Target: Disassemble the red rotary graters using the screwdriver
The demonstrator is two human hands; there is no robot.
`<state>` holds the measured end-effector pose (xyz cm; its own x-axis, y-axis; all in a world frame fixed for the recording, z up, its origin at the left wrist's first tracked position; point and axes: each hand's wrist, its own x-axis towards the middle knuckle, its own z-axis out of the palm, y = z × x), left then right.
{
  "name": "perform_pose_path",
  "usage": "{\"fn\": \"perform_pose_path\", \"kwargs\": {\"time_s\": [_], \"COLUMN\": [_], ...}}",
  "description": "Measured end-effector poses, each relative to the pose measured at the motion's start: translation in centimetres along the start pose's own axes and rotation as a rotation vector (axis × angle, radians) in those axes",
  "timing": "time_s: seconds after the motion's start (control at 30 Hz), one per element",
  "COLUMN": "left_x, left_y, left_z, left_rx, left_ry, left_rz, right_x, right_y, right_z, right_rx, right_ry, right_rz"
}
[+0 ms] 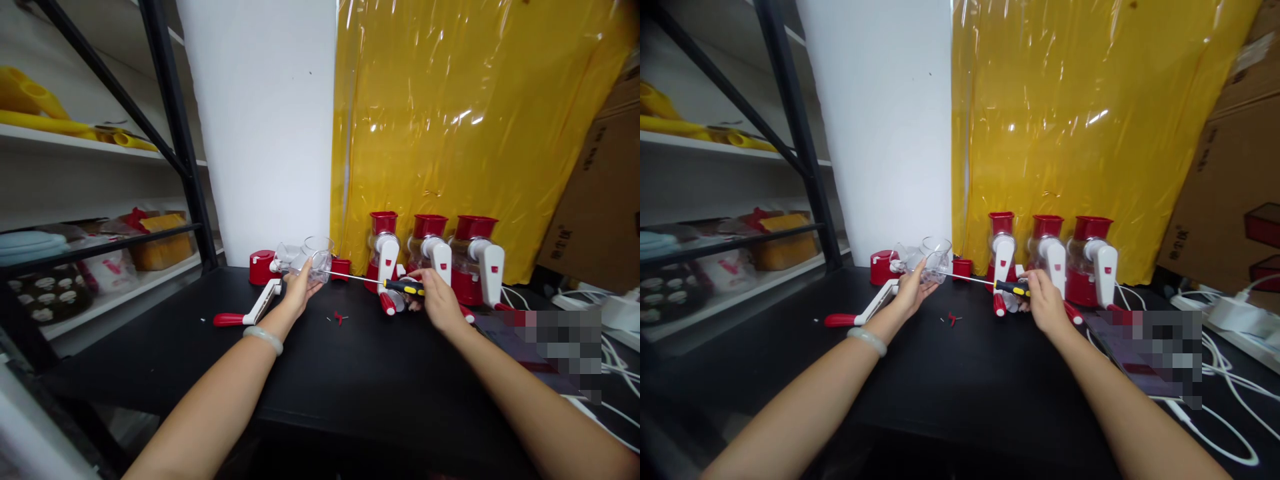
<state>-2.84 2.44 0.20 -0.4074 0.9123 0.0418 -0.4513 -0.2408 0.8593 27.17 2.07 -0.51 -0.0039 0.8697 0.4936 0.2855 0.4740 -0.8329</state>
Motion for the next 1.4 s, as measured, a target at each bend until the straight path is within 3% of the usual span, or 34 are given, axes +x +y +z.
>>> {"fn": "perform_pose_path", "kwargs": {"time_s": [0.13,0.33,0.53,0.73,0.87,1.0,1.13,1.23,1.4], "left_x": [-0.1,0.0,-0.1,0.0,0.1,0.3,0.5,0.5,0.3], "left_y": [0.0,0.1,0.1,-0.1,-0.2,0.0,0.1,0.2,0.7], "left_z": [0.1,0.0,0.0,0.0,0.0,-0.2,-0.3,-0.4,-0.4], "left_rx": [0.013,0.019,0.006,0.021,0.030,0.006,-0.029,-0.031,-0.025], "left_ry": [0.013,0.005,0.006,0.013,0.018,0.011,0.019,0.023,-0.031], "left_rz": [-0.019,-0.036,-0.050,-0.046,-0.047,-0.059,-0.066,-0.073,-0.077], "right_x": [0.0,0.5,0.6,0.1,0.2,0.4,0.0,-0.2,0.0], "right_y": [-0.3,-0.2,-0.3,-0.9,-0.6,0.1,0.0,-0.4,-0.7], "right_z": [0.1,0.7,0.8,0.4,0.4,0.3,0.3,0.5,0.7], "right_rx": [-0.073,0.227,0.611,0.735,0.679,0.350,0.115,0.105,0.163], "right_ry": [0.065,0.094,0.075,-0.008,-0.028,0.019,-0.065,-0.111,-0.061], "right_rz": [-0.008,0.003,0.139,0.193,0.121,0.007,-0.027,-0.013,0.029]}}
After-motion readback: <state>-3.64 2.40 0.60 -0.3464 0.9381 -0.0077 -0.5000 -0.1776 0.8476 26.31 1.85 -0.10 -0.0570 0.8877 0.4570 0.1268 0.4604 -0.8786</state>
